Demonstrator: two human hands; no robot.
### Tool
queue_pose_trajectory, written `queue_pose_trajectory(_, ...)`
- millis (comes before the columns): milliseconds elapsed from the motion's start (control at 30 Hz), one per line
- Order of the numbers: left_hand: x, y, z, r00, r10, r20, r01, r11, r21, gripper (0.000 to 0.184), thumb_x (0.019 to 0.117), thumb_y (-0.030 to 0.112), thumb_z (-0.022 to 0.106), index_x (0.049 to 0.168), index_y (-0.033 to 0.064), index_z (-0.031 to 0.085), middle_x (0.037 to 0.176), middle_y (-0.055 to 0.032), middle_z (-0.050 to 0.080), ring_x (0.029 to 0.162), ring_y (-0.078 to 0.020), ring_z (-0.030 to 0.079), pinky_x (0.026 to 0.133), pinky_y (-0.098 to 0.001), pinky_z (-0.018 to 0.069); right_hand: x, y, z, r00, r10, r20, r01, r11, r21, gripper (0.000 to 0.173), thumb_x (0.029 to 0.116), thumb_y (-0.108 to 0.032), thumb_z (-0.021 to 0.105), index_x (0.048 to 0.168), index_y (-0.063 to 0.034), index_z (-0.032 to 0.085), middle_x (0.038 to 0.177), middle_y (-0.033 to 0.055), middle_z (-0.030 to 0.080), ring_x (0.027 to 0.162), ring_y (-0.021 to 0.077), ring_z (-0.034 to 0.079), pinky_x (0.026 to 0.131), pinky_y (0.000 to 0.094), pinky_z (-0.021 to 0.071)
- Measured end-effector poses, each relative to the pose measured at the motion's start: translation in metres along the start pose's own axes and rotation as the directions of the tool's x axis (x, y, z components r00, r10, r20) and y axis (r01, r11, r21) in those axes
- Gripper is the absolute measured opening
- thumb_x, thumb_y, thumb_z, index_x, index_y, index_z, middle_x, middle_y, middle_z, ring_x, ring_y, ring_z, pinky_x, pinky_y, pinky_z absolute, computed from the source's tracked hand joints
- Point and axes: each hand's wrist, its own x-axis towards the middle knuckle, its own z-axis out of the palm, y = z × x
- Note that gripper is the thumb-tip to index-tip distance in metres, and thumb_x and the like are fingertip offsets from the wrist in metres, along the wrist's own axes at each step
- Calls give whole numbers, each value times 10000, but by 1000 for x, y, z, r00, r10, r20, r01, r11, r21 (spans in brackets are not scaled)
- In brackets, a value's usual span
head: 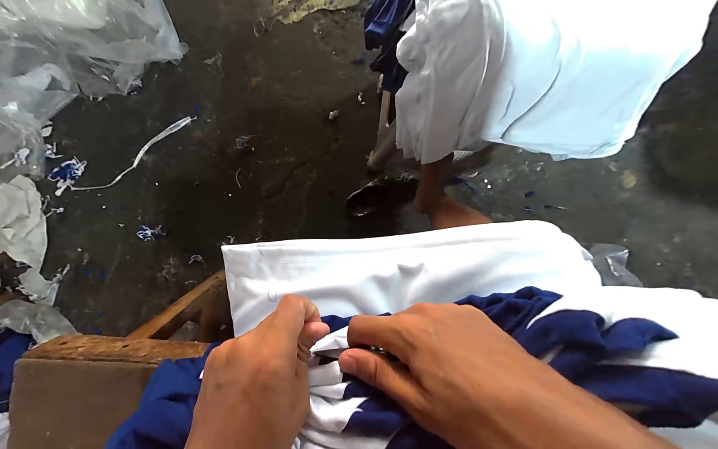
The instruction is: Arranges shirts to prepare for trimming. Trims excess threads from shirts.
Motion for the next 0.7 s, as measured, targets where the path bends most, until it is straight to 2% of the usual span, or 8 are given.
queue_pose_trajectory(233, 0, -3, 0, 999, -30, 22, 31, 998, -58, 350, 1079, 371, 421, 900, 161, 637, 628, 82, 536, 532, -55, 527, 458, -241, 415, -2, 1, 3, 999, -19, -27, 19, 1000, -15, 501, 1054, -547, 370, 923, -175, 679, 634, 25, 560, 603, 228, 615, 487, 423, 396)
queue_pose_trajectory(300, 0, -8, 0, 997, -70, -45, 63, 989, -137, 384, 1083, 421, 420, 963, 139, 651, 705, 59, 604, 586, -31, 571, 506, -224, 485, -3, 1, 2, 1000, -16, -8, 16, 1000, -7, 513, 1059, -553, 354, 932, -173, 673, 643, 30, 565, 615, 236, 619, 494, 434, 398)
queue_pose_trajectory(367, -1, -10, -3, 984, -134, -118, 118, 983, -138, 477, 1076, 431, 451, 1272, 23, 602, 1049, -103, 668, 811, -125, 651, 681, -305, 565, -4, 2, 6, 998, -39, -48, 38, 999, -11, 507, 1056, -550, 361, 912, -174, 670, 630, 26, 560, 596, 234, 619, 471, 429, 397)
queue_pose_trajectory(400, -2, -11, -5, 984, -147, -99, 138, 986, -95, 578, 1074, 440, 448, 1423, -17, 504, 1320, -197, 599, 1042, -214, 666, 854, -382, 579, -5, 3, 8, 996, -50, -68, 49, 999, -17, 501, 1055, -546, 364, 905, -177, 669, 625, 21, 560, 589, 230, 619, 462, 424, 399)
queue_pose_trajectory(433, -4, -11, -7, 988, -145, -62, 141, 988, -60, 615, 1069, 418, 456, 1454, -61, 466, 1435, -268, 525, 1208, -340, 616, 973, -493, 531, -6, 3, 8, 996, -55, -74, 53, 998, -18, 497, 1056, -542, 366, 904, -177, 666, 624, 21, 559, 588, 230, 619, 461, 423, 399)
queue_pose_trajectory(500, -9, -9, -9, 992, -123, 28, 124, 992, -20, 526, 1044, 359, 497, 1300, -85, 612, 1319, -293, 610, 1217, -483, 579, 991, -636, 455, -7, 3, 8, 996, -62, -67, 61, 998, -26, 494, 1059, -533, 364, 907, -171, 664, 626, 26, 558, 589, 238, 618, 464, 426, 397)
queue_pose_trajectory(567, -14, -8, -10, 987, -118, 105, 116, 993, 21, 439, 1040, 349, 494, 1168, -15, 702, 1136, -201, 684, 1082, -422, 632, 910, -574, 505, -8, 3, 10, 992, -84, -91, 80, 996, -42, 496, 1058, -531, 363, 894, -174, 666, 616, 23, 556, 577, 237, 617, 454, 420, 395)
queue_pose_trajectory(700, -19, -4, -14, 972, -125, 198, 125, 992, 13, 374, 1031, 303, 521, 1116, 5, 729, 993, -159, 684, 959, -369, 646, 833, -512, 529, -8, 5, 7, 990, -104, -98, 102, 994, -27, 508, 1055, -539, 365, 875, -176, 672, 603, 10, 544, 558, 214, 602, 442, 407, 389)
